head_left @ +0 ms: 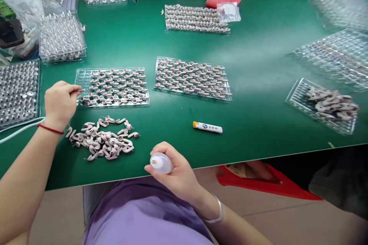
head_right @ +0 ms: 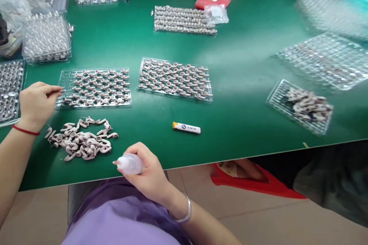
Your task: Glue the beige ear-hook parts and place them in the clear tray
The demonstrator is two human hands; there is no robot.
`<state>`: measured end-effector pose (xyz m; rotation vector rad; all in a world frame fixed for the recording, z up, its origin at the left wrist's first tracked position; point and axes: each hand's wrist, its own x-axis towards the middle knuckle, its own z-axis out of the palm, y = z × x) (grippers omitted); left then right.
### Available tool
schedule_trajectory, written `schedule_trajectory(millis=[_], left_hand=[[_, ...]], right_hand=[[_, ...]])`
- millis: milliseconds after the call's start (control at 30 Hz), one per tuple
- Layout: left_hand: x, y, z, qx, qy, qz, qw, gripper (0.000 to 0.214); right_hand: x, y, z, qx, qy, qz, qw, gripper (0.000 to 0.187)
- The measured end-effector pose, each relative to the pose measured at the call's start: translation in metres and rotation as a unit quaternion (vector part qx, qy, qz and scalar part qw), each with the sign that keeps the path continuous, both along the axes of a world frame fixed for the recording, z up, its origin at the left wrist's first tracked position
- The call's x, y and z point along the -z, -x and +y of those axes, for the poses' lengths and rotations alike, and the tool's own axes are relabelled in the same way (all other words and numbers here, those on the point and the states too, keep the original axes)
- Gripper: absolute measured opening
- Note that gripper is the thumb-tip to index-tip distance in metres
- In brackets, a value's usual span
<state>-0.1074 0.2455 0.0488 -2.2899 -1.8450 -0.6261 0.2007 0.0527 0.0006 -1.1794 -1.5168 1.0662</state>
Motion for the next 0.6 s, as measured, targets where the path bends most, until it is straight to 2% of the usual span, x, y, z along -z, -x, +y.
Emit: schedule_trajectory(millis=[133,300,500,600], left_hand=[[0.001,-0.009,0.010,-0.005,0.033,0.019,0.999,0.047],[-0.004,-0.014,0.007,0.004,0.079,0.043,0.996,0.053],[-0.018,-0.032,-0.026,-0.009,0.073,0.046,0.996,0.035],[-0.023,-0.045,-0.048,0.032,0.130,0.035,0.990,0.032]], right_hand=[[0.001,-0.001,0.000,0.001,-0.005,0.001,1.000,0.018],[0.003,-0.002,0.000,-0.001,-0.011,0.000,1.000,0.018],[0.001,-0.002,0.001,-0.003,0.001,0.013,1.000,0.019],[0.002,-0.002,0.001,-0.003,0.003,0.017,1.000,0.020]])
